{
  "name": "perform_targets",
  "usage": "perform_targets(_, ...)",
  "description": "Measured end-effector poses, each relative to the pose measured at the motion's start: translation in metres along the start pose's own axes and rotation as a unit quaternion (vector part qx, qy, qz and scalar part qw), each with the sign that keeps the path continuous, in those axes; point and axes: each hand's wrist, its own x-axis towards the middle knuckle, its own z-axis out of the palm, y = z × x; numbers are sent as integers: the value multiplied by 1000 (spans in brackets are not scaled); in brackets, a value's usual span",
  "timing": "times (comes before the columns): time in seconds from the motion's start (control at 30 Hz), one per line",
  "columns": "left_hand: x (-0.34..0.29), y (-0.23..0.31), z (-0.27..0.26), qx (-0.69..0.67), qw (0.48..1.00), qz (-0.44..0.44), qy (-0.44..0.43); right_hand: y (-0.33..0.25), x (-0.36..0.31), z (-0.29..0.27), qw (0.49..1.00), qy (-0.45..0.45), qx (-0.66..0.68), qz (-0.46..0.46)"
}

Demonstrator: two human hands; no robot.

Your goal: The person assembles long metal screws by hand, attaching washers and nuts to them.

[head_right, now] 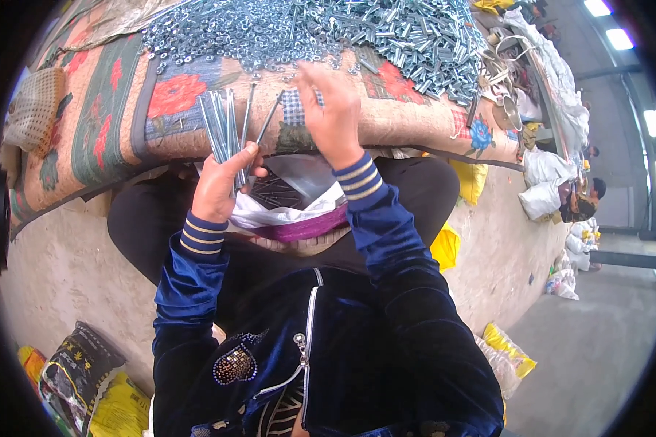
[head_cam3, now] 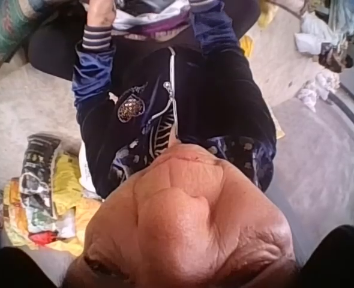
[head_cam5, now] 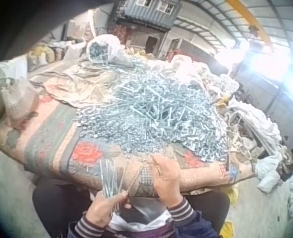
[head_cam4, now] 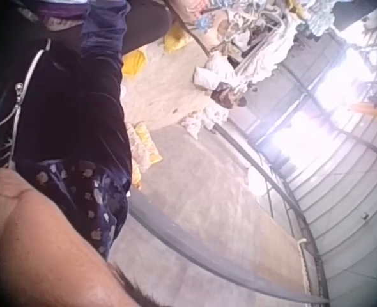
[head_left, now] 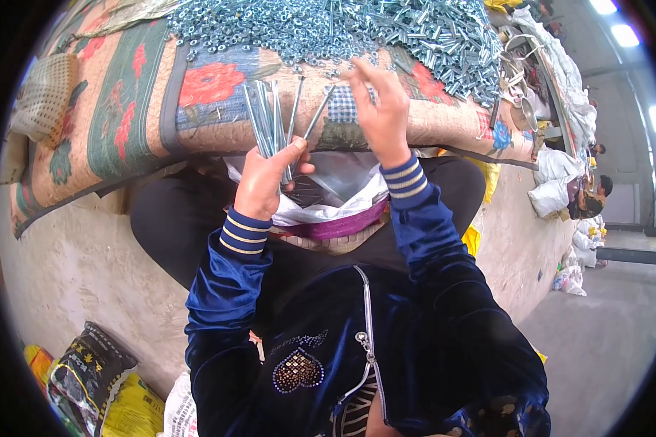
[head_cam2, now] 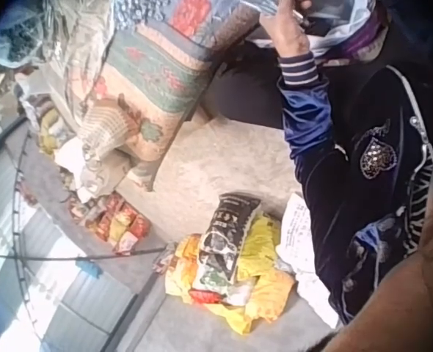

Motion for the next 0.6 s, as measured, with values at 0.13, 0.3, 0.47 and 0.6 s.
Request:
perform_targets(0.13,-3,0,1,-13,999,15,41,35,8,24,973,-90,-212,-34)
perform_targets(0.3,-4,2,-2,-18,999,11,50,35,21,27,973,-74,-216,-44)
perform_targets(0.47,-4,6,-1,-8,999,-3,36,20,17,0,852,-152,373,334)
perform_targets(0.6,-5,6,3,9,1000,-2,20,19,13,-15,829,-201,397,338)
